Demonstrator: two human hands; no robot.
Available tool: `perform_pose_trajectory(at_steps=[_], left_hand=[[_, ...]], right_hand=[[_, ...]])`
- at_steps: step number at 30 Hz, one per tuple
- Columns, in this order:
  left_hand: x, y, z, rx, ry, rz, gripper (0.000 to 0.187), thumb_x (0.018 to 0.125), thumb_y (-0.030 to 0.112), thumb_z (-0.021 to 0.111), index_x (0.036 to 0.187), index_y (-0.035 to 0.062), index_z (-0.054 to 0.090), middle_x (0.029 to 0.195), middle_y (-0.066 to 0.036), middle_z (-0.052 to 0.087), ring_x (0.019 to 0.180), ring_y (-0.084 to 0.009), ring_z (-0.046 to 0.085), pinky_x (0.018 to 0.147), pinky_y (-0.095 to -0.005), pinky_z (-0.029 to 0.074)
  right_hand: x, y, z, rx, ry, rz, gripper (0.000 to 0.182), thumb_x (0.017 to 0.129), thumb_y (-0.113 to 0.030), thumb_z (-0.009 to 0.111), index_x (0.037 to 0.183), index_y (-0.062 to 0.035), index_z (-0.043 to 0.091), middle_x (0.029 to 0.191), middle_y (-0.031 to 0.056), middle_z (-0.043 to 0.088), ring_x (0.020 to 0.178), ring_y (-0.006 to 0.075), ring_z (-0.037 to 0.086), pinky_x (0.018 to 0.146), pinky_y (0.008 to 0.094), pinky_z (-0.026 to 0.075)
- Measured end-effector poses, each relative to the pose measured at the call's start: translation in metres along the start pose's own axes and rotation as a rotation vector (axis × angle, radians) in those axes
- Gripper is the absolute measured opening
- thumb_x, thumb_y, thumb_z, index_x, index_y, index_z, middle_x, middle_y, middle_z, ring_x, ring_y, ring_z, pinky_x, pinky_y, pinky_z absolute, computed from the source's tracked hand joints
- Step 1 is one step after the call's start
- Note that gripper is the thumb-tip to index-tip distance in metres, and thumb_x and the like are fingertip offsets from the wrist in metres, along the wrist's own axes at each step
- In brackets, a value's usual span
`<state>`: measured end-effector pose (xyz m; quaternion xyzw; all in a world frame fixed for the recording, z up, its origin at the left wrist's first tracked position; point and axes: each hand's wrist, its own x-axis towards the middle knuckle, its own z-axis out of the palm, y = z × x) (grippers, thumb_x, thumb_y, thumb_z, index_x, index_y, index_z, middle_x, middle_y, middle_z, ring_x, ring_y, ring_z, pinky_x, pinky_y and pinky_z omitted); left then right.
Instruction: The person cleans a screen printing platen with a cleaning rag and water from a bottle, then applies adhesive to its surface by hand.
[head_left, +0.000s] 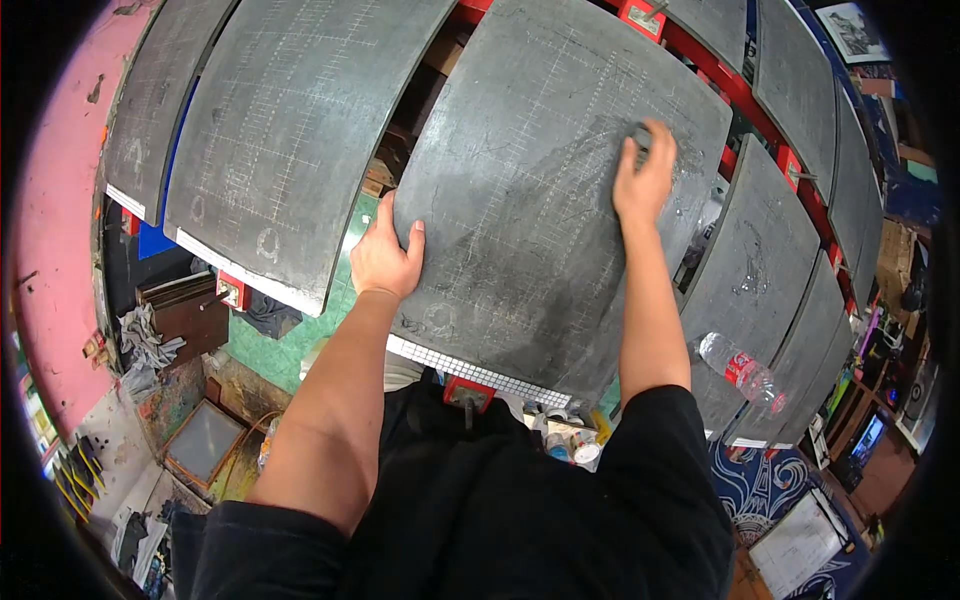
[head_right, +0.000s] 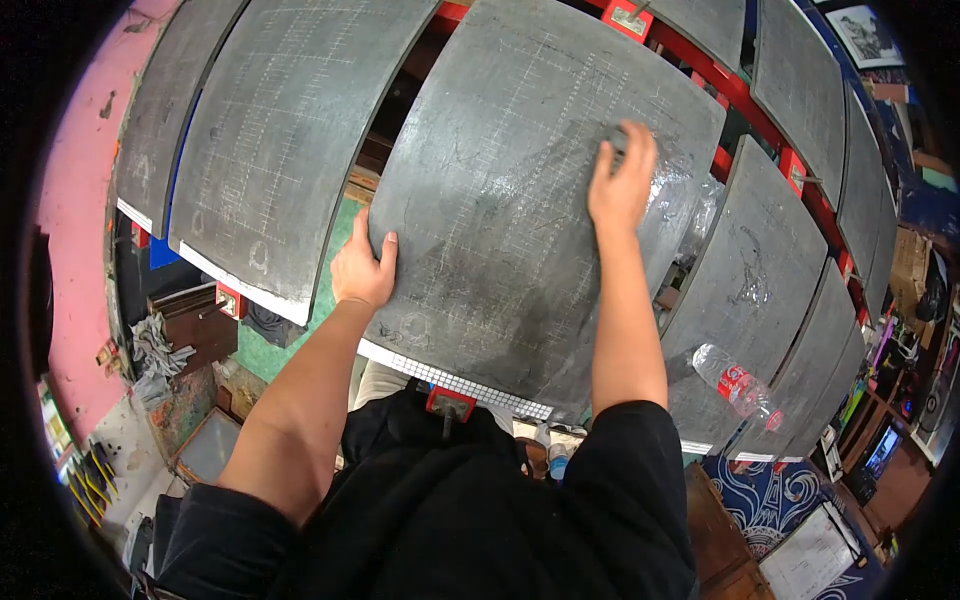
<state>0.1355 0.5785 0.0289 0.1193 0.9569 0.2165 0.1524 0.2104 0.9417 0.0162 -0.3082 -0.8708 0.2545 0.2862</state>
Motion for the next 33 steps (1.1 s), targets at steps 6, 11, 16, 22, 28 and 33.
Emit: perform_pose_trajectory(at_steps=[6,11,16,22,28,33], left_hand=[[-0.003,0.006,-0.002,0.013,-0.007,-0.004,0.059,0.097,0.038,0.059,0.150,0.0171,0.045,0.109,-0.024,0.074,0.100,-0.0466,0.069,0.087,-0.0562,0.053],[-0.004,0.005,0.001,0.037,-0.007,0.004,0.059,0.099,0.040,0.057,0.151,0.0159,0.044,0.113,-0.026,0.073,0.101,-0.0487,0.069,0.088,-0.0586,0.052],[-0.004,0.005,0.002,0.068,0.003,0.006,0.059,0.100,0.043,0.054,0.151,0.0152,0.043,0.109,-0.026,0.074,0.099,-0.0490,0.070,0.088,-0.0593,0.052],[-0.005,0.004,0.004,0.089,0.020,-0.017,0.058,0.101,0.044,0.054,0.151,0.0165,0.043,0.110,-0.025,0.074,0.101,-0.0482,0.069,0.090,-0.0591,0.051],[-0.003,-0.002,0.007,0.043,0.030,0.011,0.056,0.102,0.044,0.054,0.151,0.0192,0.044,0.109,-0.025,0.074,0.102,-0.0484,0.069,0.090,-0.0588,0.051],[-0.004,0.001,0.003,0.028,0.025,0.013,0.056,0.101,0.043,0.054,0.151,0.0192,0.044,0.109,-0.024,0.075,0.102,-0.0484,0.069,0.090,-0.0584,0.051]], right_hand=[[-0.108,-0.081,-0.003,0.220,-0.466,-0.339,0.033,0.086,-0.010,0.073,0.119,-0.0105,0.070,0.140,0.0180,0.061,0.138,0.0403,0.053,0.118,0.0513,0.042],[-0.188,-0.067,-0.067,0.256,-0.718,-0.528,0.043,0.078,-0.002,0.070,0.119,-0.0120,0.071,0.146,0.0139,0.057,0.139,0.0362,0.053,0.119,0.0495,0.042],[-0.202,-0.025,-0.157,-0.026,-0.447,0.028,0.040,0.082,0.005,0.064,0.119,-0.0074,0.070,0.139,0.0141,0.062,0.137,0.0357,0.056,0.116,0.0495,0.046],[-0.254,0.053,-0.262,1.104,0.615,1.093,0.035,0.100,-0.031,0.064,0.129,-0.0106,0.060,0.107,0.0113,0.071,0.079,0.0243,0.070,0.050,0.0307,0.050],[-0.282,0.188,-0.352,0.436,0.809,1.329,0.037,0.102,-0.049,0.059,0.102,-0.0126,0.067,0.075,0.0048,0.062,0.056,0.0180,0.058,0.040,0.0302,0.039],[-0.299,0.301,-0.379,-0.435,0.602,0.947,0.048,0.101,-0.047,0.058,0.111,-0.0024,0.072,0.078,0.0079,0.068,0.066,0.0227,0.066,0.051,0.0311,0.048]])
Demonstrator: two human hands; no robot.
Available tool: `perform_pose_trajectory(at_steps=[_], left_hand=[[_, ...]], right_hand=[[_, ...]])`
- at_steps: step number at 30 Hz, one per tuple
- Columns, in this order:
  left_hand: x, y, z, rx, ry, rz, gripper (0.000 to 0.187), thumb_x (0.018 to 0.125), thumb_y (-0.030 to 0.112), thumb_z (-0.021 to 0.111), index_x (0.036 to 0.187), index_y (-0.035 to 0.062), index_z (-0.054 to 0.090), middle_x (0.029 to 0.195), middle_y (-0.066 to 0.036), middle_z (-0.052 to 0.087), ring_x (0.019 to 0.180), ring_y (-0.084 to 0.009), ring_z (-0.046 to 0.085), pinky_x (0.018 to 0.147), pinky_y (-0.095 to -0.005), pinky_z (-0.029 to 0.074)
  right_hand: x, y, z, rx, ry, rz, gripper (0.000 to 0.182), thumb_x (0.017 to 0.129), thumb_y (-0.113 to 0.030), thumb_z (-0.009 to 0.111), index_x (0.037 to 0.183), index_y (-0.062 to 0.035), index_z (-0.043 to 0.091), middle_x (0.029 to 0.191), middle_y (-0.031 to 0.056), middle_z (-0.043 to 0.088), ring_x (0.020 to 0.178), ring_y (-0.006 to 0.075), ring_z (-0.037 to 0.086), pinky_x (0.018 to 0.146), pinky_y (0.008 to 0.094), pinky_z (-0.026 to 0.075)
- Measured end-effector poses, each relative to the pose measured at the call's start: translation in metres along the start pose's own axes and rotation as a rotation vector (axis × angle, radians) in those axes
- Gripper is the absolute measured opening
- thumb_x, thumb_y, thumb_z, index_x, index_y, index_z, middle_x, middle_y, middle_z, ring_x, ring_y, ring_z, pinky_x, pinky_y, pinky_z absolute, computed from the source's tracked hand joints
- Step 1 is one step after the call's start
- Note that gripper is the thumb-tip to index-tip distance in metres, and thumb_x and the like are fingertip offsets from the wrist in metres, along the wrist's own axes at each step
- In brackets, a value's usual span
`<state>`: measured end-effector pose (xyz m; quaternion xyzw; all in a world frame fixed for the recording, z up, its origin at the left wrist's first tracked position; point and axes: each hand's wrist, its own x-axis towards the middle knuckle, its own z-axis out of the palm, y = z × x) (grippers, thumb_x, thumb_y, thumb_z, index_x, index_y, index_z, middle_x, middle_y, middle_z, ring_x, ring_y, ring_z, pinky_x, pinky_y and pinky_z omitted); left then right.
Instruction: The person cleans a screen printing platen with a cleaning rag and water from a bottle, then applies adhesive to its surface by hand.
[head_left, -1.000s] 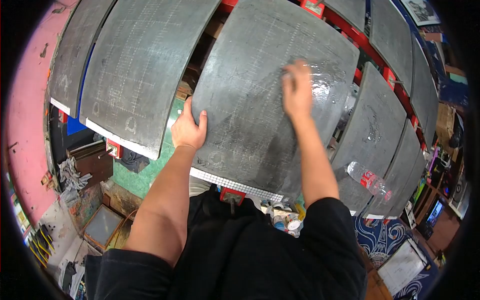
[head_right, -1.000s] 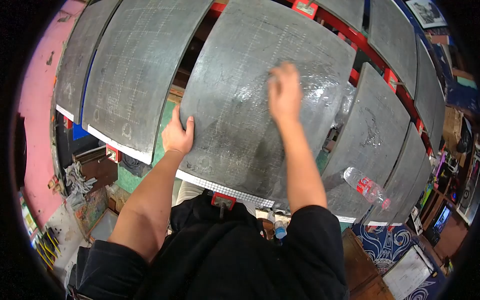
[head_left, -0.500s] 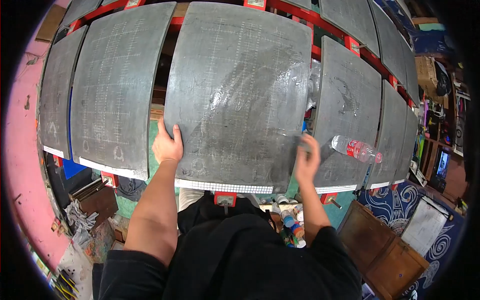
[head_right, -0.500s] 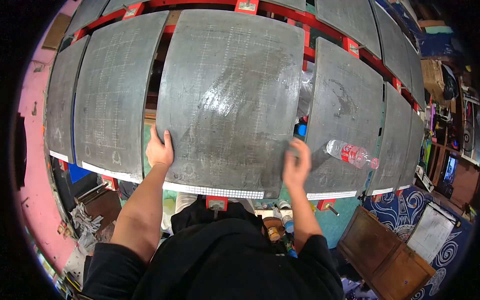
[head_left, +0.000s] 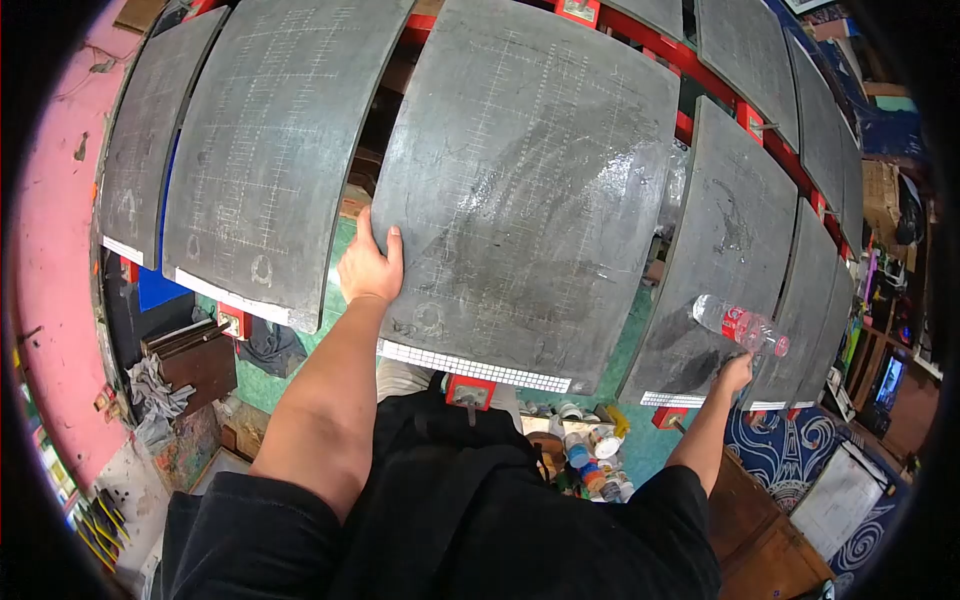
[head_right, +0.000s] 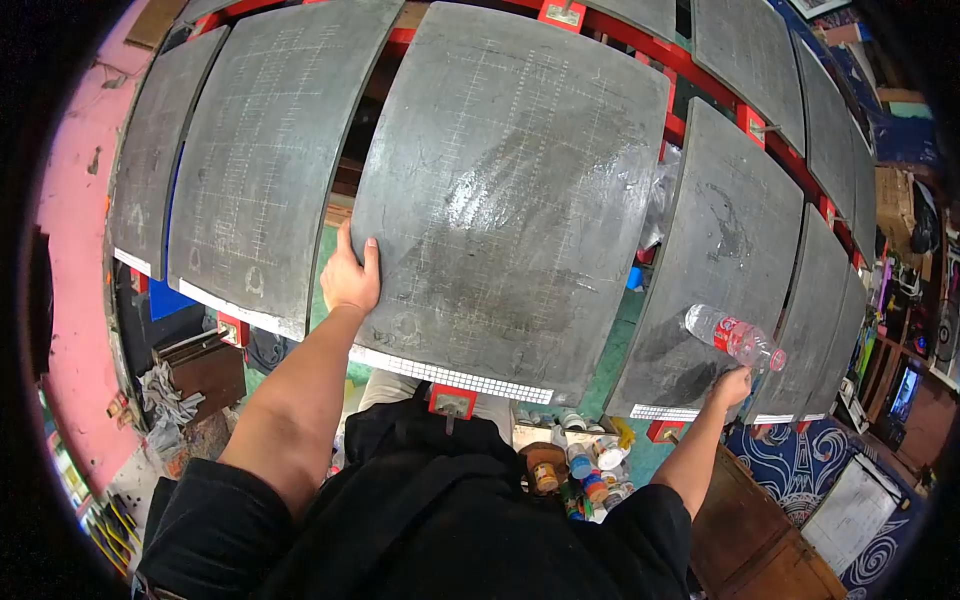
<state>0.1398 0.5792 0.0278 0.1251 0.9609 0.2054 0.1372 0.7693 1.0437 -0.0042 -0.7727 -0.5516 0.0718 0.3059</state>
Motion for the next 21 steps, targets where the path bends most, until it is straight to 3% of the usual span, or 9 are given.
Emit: perform_pose_trajectory(at_steps=[5,7,9,10,11,14,17,20,21], left_hand=[[-0.001,0.004,-0.002,0.011,-0.040,-0.006,0.058,0.101,0.045,0.054,0.151,0.0169,0.044,0.110,-0.025,0.074,0.101,-0.0480,0.070,0.089,-0.0578,0.052],[0.000,0.004,-0.002,0.021,-0.060,-0.008,0.060,0.100,0.045,0.054,0.152,0.0152,0.044,0.111,-0.026,0.074,0.100,-0.0477,0.070,0.089,-0.0572,0.052],[0.000,-0.001,0.002,0.046,-0.017,-0.013,0.061,0.101,0.046,0.054,0.152,0.0156,0.044,0.108,-0.026,0.074,0.099,-0.0483,0.070,0.088,-0.0571,0.052],[0.000,0.001,0.000,0.036,-0.026,-0.008,0.061,0.101,0.047,0.053,0.152,0.0158,0.043,0.109,-0.026,0.074,0.099,-0.0484,0.070,0.088,-0.0572,0.052],[0.000,0.002,-0.001,0.038,-0.030,0.002,0.061,0.101,0.047,0.053,0.152,0.0158,0.043,0.109,-0.026,0.074,0.099,-0.0484,0.070,0.088,-0.0572,0.052],[-0.001,0.003,-0.002,0.044,-0.044,0.002,0.061,0.101,0.047,0.053,0.152,0.0152,0.043,0.110,-0.026,0.074,0.101,-0.0480,0.070,0.088,-0.0569,0.052],[0.000,0.003,0.001,0.018,-0.019,0.035,0.061,0.102,0.048,0.052,0.152,0.0144,0.044,0.112,-0.026,0.074,0.102,-0.0477,0.070,0.090,-0.0565,0.052],[-0.001,0.001,0.001,0.051,-0.025,0.005,0.063,0.102,0.050,0.050,0.152,0.0130,0.044,0.117,-0.026,0.073,0.106,-0.0466,0.069,0.093,-0.0552,0.052],[-0.001,0.000,0.002,0.050,-0.034,0.011,0.063,0.102,0.050,0.050,0.152,0.0130,0.044,0.117,-0.026,0.073,0.106,-0.0466,0.069,0.093,-0.0552,0.052]], right_hand=[[-0.057,-0.064,-0.001,0.580,-0.167,0.301,0.029,0.095,-0.029,0.075,0.113,-0.0065,0.068,0.086,0.0060,0.068,0.069,0.0183,0.066,0.051,0.0298,0.051],[-0.083,-0.076,-0.006,0.553,-0.250,0.269,0.026,0.089,-0.023,0.083,0.104,-0.0081,0.067,0.085,0.0040,0.065,0.073,0.0173,0.064,0.057,0.0308,0.057],[-0.101,-0.090,-0.015,0.383,-0.292,0.231,0.027,0.090,-0.027,0.083,0.095,-0.0079,0.066,0.081,0.0038,0.065,0.071,0.0133,0.062,0.053,0.0288,0.054],[-0.107,-0.103,-0.019,0.134,-0.268,0.187,0.029,0.090,-0.030,0.082,0.091,-0.0047,0.069,0.078,0.0069,0.067,0.073,0.0154,0.064,0.059,0.0353,0.054],[-0.117,-0.102,-0.015,0.017,-0.137,-0.197,0.037,0.093,-0.037,0.077,0.091,-0.0007,0.072,0.082,0.0165,0.073,0.078,0.0284,0.070,0.072,0.0447,0.055],[-0.128,-0.112,-0.008,-0.166,-0.106,-0.286,0.047,0.099,-0.042,0.065,0.104,0.0042,0.074,0.099,0.0304,0.074,0.101,0.0518,0.068,0.089,0.0523,0.051],[-0.137,-0.103,0.007,-0.217,0.038,-0.334,0.046,0.099,-0.041,0.065,0.108,0.0037,0.071,0.106,0.0327,0.071,0.104,0.0494,0.068,0.090,0.0531,0.050],[-0.173,-0.138,-0.011,-0.033,-0.110,-0.220,0.031,0.093,-0.030,0.076,0.095,-0.0012,0.065,0.094,0.0231,0.071,0.092,0.0455,0.066,0.087,0.0503,0.050],[-0.193,-0.146,-0.014,-0.023,-0.123,-0.227,0.034,0.088,-0.026,0.081,0.105,-0.0022,0.063,0.102,0.0207,0.068,0.095,0.0423,0.065,0.088,0.0485,0.050]])
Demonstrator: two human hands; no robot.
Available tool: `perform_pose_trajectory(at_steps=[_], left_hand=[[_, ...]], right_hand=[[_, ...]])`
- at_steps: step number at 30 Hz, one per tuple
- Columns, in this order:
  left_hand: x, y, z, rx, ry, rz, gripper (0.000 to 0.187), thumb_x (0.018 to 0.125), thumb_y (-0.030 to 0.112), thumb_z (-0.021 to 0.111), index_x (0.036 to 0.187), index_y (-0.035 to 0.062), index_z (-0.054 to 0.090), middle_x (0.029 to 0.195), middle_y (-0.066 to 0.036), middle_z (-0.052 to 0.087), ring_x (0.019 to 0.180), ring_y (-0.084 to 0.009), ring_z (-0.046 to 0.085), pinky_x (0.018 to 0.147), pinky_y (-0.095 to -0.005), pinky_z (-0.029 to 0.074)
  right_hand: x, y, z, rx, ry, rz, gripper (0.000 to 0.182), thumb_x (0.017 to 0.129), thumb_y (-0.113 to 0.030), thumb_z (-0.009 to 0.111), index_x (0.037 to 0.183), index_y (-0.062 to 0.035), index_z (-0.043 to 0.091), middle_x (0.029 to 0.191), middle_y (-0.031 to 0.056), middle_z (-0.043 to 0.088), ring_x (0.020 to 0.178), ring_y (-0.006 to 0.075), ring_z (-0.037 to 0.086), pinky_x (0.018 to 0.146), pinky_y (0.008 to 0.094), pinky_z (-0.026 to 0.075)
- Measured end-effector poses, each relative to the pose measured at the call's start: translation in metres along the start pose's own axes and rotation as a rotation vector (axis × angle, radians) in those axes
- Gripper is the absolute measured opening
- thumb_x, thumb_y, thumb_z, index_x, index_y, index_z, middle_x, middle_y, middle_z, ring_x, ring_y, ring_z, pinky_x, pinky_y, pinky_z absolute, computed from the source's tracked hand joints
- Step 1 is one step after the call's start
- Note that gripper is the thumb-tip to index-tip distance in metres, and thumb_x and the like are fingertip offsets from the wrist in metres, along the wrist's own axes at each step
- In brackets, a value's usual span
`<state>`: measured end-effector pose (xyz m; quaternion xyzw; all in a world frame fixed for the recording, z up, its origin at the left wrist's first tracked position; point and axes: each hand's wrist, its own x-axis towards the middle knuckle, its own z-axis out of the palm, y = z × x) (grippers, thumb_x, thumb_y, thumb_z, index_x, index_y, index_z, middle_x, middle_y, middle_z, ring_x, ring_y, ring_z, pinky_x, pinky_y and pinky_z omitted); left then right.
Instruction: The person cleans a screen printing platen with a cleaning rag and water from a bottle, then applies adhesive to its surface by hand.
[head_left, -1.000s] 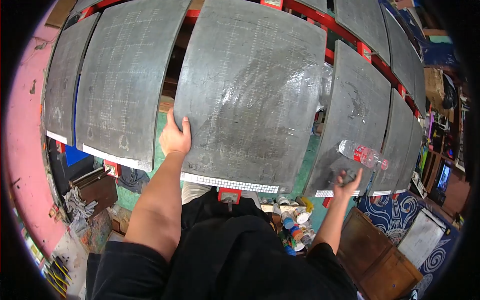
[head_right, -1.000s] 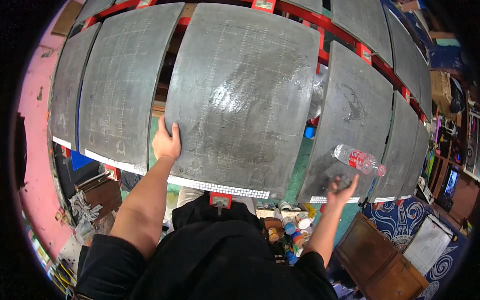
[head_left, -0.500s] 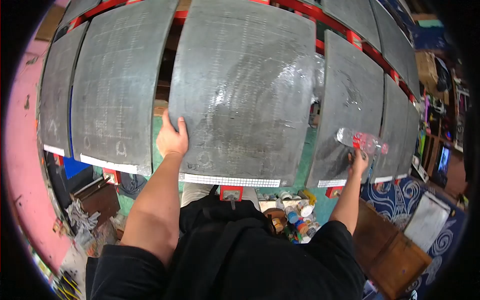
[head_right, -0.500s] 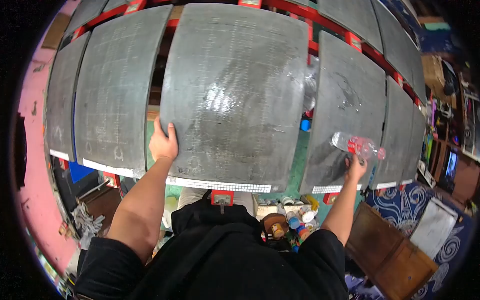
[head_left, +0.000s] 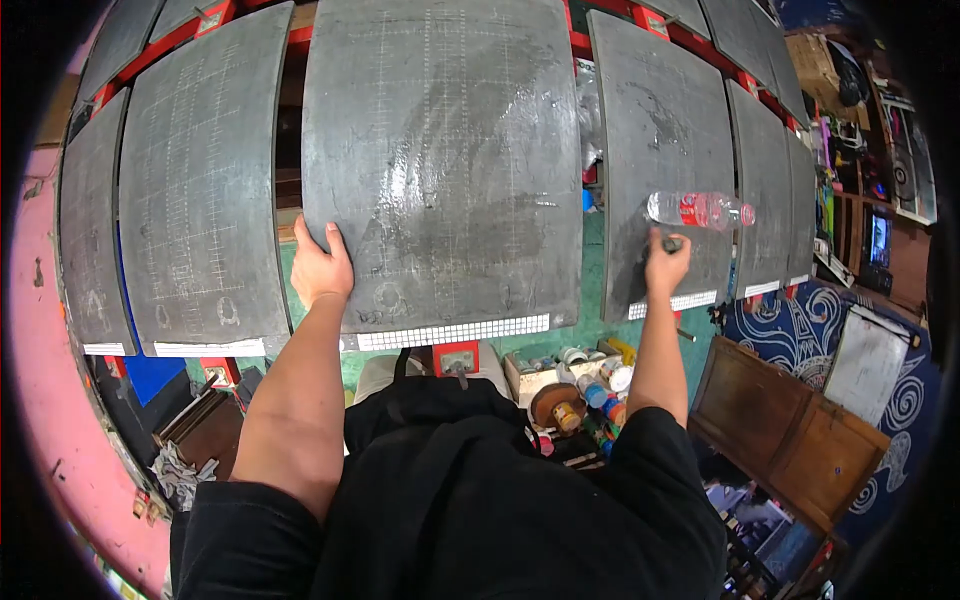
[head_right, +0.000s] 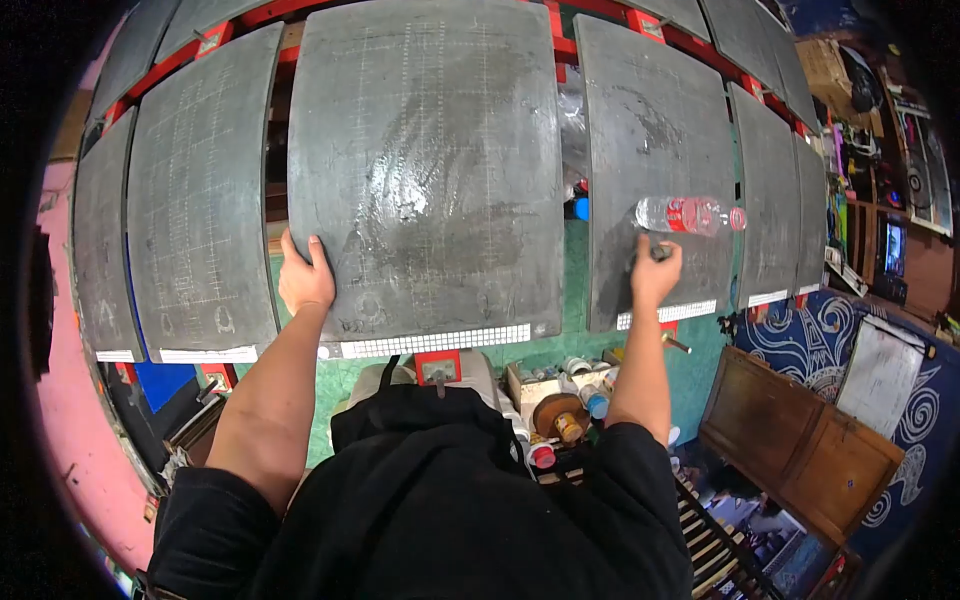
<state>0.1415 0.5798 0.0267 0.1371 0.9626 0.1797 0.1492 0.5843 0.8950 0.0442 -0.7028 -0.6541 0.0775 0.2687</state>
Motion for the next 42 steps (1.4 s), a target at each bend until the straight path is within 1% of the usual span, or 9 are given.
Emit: perform_pose_trajectory(at_steps=[6,11,18,24,27,30,32,36,42], left_hand=[[0.000,0.001,-0.002,-0.013,0.028,0.007,0.063,0.102,0.051,0.050,0.152,0.0124,0.044,0.118,-0.025,0.073,0.107,-0.0464,0.069,0.093,-0.0549,0.052],[-0.002,0.002,-0.003,-0.024,0.020,-0.002,0.063,0.101,0.051,0.051,0.151,0.0147,0.045,0.114,-0.025,0.074,0.103,-0.0464,0.070,0.090,-0.0555,0.052],[0.000,0.001,-0.002,-0.030,0.025,0.011,0.063,0.100,0.050,0.053,0.152,0.0153,0.043,0.111,-0.025,0.074,0.100,-0.0468,0.070,0.088,-0.0563,0.052],[0.000,0.000,-0.004,-0.032,-0.023,-0.021,0.061,0.101,0.047,0.054,0.152,0.0166,0.041,0.120,-0.024,0.073,0.106,-0.0457,0.069,0.092,-0.0552,0.052],[0.003,0.001,-0.005,-0.058,-0.016,-0.018,0.060,0.101,0.046,0.054,0.152,0.0170,0.041,0.123,-0.023,0.072,0.108,-0.0455,0.069,0.093,-0.0550,0.052],[0.001,-0.003,-0.001,-0.060,-0.005,-0.008,0.059,0.101,0.045,0.054,0.151,0.0166,0.042,0.119,-0.023,0.072,0.106,-0.0463,0.069,0.092,-0.0561,0.051],[0.001,0.000,-0.002,-0.068,0.032,0.008,0.059,0.102,0.046,0.053,0.151,0.0160,0.042,0.114,-0.024,0.074,0.103,-0.0472,0.069,0.091,-0.0571,0.051],[0.001,0.004,-0.007,-0.056,-0.032,-0.039,0.060,0.100,0.045,0.056,0.151,0.0169,0.042,0.125,-0.022,0.071,0.110,-0.0457,0.068,0.095,-0.0554,0.052],[0.000,0.003,-0.007,-0.058,-0.011,-0.040,0.061,0.100,0.045,0.056,0.153,0.0168,0.043,0.121,-0.024,0.072,0.107,-0.0466,0.068,0.093,-0.0563,0.052]], right_hand=[[-0.117,-0.086,0.022,0.670,-0.186,-0.039,0.055,0.087,-0.015,0.080,0.134,-0.0032,0.054,0.118,0.0188,0.064,0.106,0.0354,0.064,0.098,0.0448,0.049],[-0.155,-0.173,0.044,0.275,-0.306,-0.690,0.039,0.097,-0.018,0.072,0.133,-0.0044,0.062,0.119,0.0169,0.072,0.107,0.0322,0.068,0.095,0.0421,0.052],[-0.153,-0.200,0.068,0.364,-0.148,-0.470,0.028,0.099,-0.014,0.067,0.126,-0.0070,0.067,0.123,0.0164,0.065,0.113,0.0368,0.062,0.099,0.0461,0.049],[-0.145,-0.201,0.046,0.318,-0.434,-0.791,0.041,0.088,-0.015,0.081,0.125,-0.0029,0.067,0.126,0.0181,0.066,0.118,0.0381,0.064,0.102,0.0439,0.051],[-0.119,-0.195,0.047,0.555,-0.606,-0.217,0.027,0.093,-0.014,0.078,0.116,-0.0007,0.072,0.106,0.0103,0.076,0.095,0.0214,0.072,0.090,0.0332,0.055],[-0.073,-0.190,0.058,0.517,-0.641,-0.065,0.024,0.094,-0.017,0.078,0.110,0.0009,0.073,0.108,0.0073,0.076,0.092,0.0154,0.068,0.084,0.0279,0.052],[-0.050,-0.200,0.063,0.568,-0.468,-0.435,0.026,0.095,-0.021,0.079,0.102,0.0032,0.073,0.092,0.0032,0.073,0.080,0.0121,0.061,0.074,0.0252,0.047],[-0.025,-0.225,0.045,0.701,-0.682,-0.028,0.028,0.096,-0.022,0.078,0.099,0.0046,0.072,0.100,0.0056,0.073,0.088,0.0114,0.061,0.079,0.0298,0.048],[-0.063,-0.222,0.022,0.627,-0.740,-0.838,0.022,0.087,-0.018,0.081,0.102,-0.0029,0.074,0.114,0.0145,0.075,0.107,0.0281,0.070,0.099,0.0372,0.052]])
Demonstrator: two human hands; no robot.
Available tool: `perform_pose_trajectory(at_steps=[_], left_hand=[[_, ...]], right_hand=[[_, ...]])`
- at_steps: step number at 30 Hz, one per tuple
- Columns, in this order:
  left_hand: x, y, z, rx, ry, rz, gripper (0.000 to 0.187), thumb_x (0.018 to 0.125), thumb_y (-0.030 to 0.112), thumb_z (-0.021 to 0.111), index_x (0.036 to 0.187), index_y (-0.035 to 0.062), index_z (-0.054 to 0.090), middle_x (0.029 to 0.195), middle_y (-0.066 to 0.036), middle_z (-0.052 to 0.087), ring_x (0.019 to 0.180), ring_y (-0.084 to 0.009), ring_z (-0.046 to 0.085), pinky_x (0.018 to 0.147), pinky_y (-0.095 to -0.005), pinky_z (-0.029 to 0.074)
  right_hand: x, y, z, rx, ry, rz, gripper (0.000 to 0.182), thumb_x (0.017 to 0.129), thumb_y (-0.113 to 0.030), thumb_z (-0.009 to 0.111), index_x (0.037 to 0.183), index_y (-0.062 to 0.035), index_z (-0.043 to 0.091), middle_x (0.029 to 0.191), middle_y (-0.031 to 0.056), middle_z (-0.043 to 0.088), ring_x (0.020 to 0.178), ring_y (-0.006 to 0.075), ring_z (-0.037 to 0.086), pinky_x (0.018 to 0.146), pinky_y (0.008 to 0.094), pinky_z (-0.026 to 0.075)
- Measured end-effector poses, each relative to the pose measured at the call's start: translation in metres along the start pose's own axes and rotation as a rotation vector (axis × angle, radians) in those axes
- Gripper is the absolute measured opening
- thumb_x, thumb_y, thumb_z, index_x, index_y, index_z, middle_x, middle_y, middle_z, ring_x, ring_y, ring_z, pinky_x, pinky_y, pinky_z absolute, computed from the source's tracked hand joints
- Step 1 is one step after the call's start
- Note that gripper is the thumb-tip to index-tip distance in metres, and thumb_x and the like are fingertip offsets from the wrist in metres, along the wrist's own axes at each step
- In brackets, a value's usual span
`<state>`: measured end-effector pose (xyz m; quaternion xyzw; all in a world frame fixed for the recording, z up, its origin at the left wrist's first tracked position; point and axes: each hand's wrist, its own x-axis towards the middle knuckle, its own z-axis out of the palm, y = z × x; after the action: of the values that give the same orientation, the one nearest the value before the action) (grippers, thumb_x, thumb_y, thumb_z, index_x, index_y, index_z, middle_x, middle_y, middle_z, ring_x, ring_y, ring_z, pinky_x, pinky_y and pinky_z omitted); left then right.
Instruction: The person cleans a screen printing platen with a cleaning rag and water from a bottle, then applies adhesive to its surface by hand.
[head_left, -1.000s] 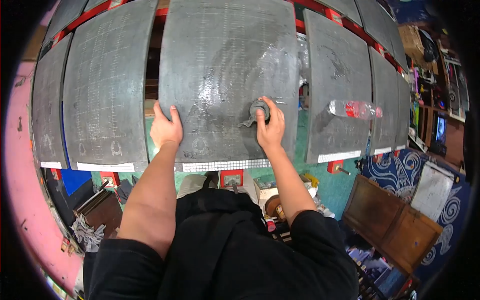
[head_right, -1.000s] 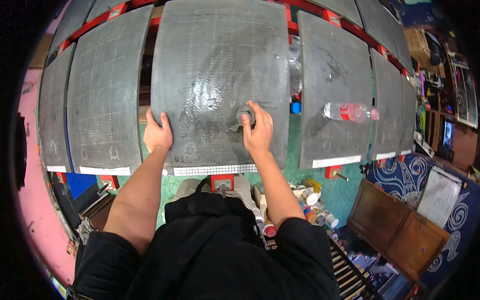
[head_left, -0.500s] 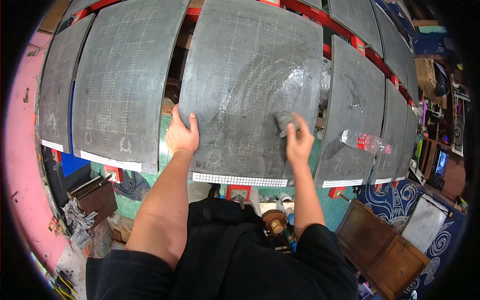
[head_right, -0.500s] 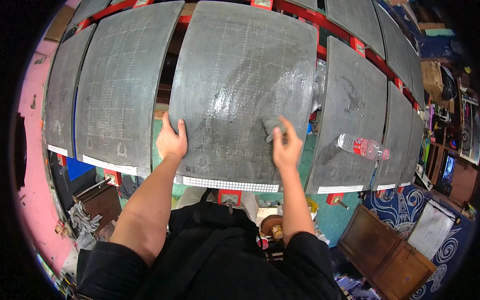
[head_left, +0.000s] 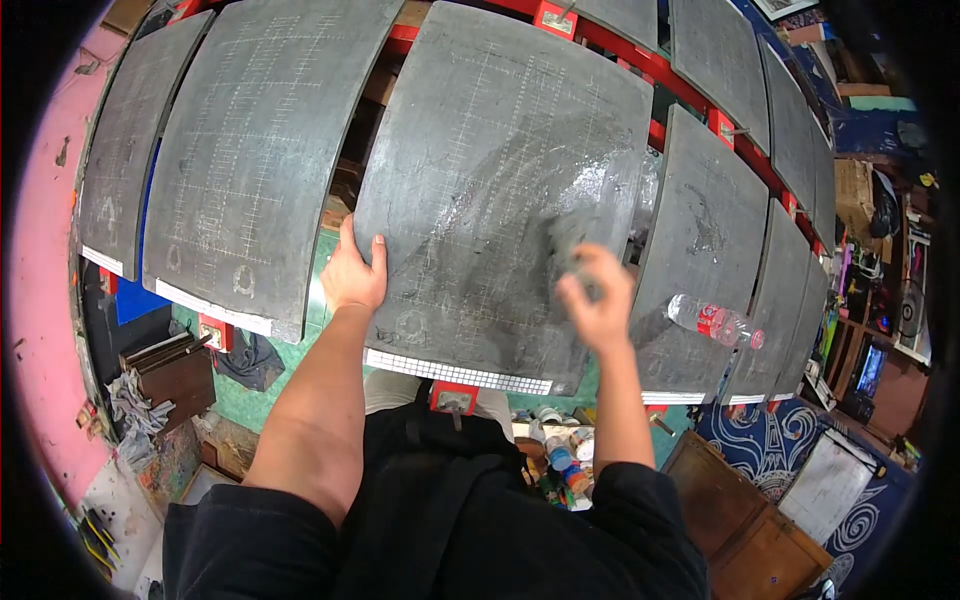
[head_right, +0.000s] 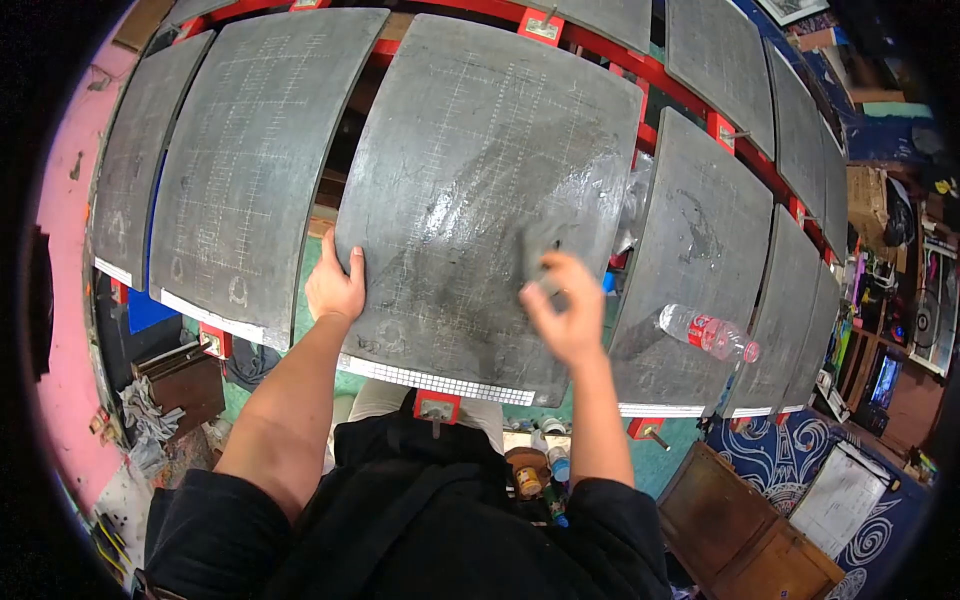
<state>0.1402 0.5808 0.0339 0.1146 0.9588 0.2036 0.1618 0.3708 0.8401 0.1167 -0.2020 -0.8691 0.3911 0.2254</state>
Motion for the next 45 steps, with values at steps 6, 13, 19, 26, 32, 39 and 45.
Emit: perform_pose_trajectory(at_steps=[6,13,19,26,32,39,45], left_hand=[[0.001,-0.007,0.005,-0.005,0.051,0.020,0.062,0.099,0.044,0.057,0.153,0.0164,0.044,0.119,-0.025,0.072,0.106,-0.0466,0.068,0.093,-0.0561,0.052],[0.001,-0.002,0.002,0.006,0.037,0.004,0.060,0.099,0.042,0.059,0.151,0.0151,0.045,0.114,-0.028,0.072,0.104,-0.0478,0.068,0.090,-0.0569,0.051],[0.002,0.003,-0.004,-0.013,0.012,0.007,0.064,0.096,0.042,0.062,0.152,0.0156,0.043,0.113,-0.025,0.072,0.102,-0.0452,0.069,0.088,-0.0550,0.053],[0.004,-0.001,0.001,-0.012,0.037,0.042,0.066,0.095,0.042,0.064,0.152,0.0150,0.043,0.115,-0.024,0.071,0.102,-0.0441,0.069,0.088,-0.0538,0.055],[0.001,0.001,0.000,-0.004,0.022,0.029,0.065,0.095,0.038,0.064,0.152,0.0155,0.043,0.114,-0.024,0.072,0.102,-0.0444,0.070,0.088,-0.0541,0.054],[0.001,0.002,-0.004,-0.041,-0.004,0.019,0.063,0.095,0.033,0.063,0.151,0.0125,0.043,0.117,-0.026,0.071,0.105,-0.0481,0.068,0.090,-0.0559,0.053],[0.004,0.000,-0.004,-0.018,0.008,0.062,0.068,0.093,0.036,0.066,0.152,0.0133,0.041,0.120,-0.023,0.070,0.104,-0.0441,0.068,0.089,-0.0540,0.054]], right_hand=[[-0.070,0.010,0.049,0.048,-0.107,0.209,0.041,0.081,-0.032,0.085,0.114,-0.0091,0.075,0.136,0.0167,0.066,0.126,0.0378,0.062,0.111,0.0554,0.044],[-0.006,0.018,0.086,-0.620,-0.350,0.223,0.077,0.092,-0.030,0.071,0.162,-0.0263,0.040,0.173,0.0184,0.020,0.159,0.0478,0.013,0.121,0.0756,0.013],[0.149,0.126,0.066,-0.670,0.090,0.247,0.065,0.098,-0.028,0.063,0.160,-0.0299,0.043,0.170,0.0166,0.030,0.156,0.0489,0.020,0.120,0.0761,0.013],[0.295,0.125,0.149,-0.696,0.143,0.162,0.058,0.098,-0.028,0.057,0.151,-0.0066,0.051,0.164,0.0155,0.042,0.154,0.0341,0.035,0.123,0.0665,0.022],[0.154,0.029,0.198,-0.501,-0.267,-0.458,0.064,0.095,-0.035,0.062,0.152,-0.0101,0.050,0.166,0.0160,0.039,0.153,0.0366,0.036,0.123,0.0628,0.028],[0.078,0.072,0.052,-0.569,-0.330,-0.074,0.073,0.089,-0.023,0.073,0.157,-0.0255,0.047,0.166,0.0298,0.031,0.154,0.0508,0.027,0.123,0.0671,0.022],[0.243,0.176,0.071,-0.797,0.220,0.327,0.064,0.099,-0.033,0.061,0.159,-0.0210,0.045,0.165,0.0277,0.034,0.155,0.0476,0.026,0.120,0.0736,0.015]])
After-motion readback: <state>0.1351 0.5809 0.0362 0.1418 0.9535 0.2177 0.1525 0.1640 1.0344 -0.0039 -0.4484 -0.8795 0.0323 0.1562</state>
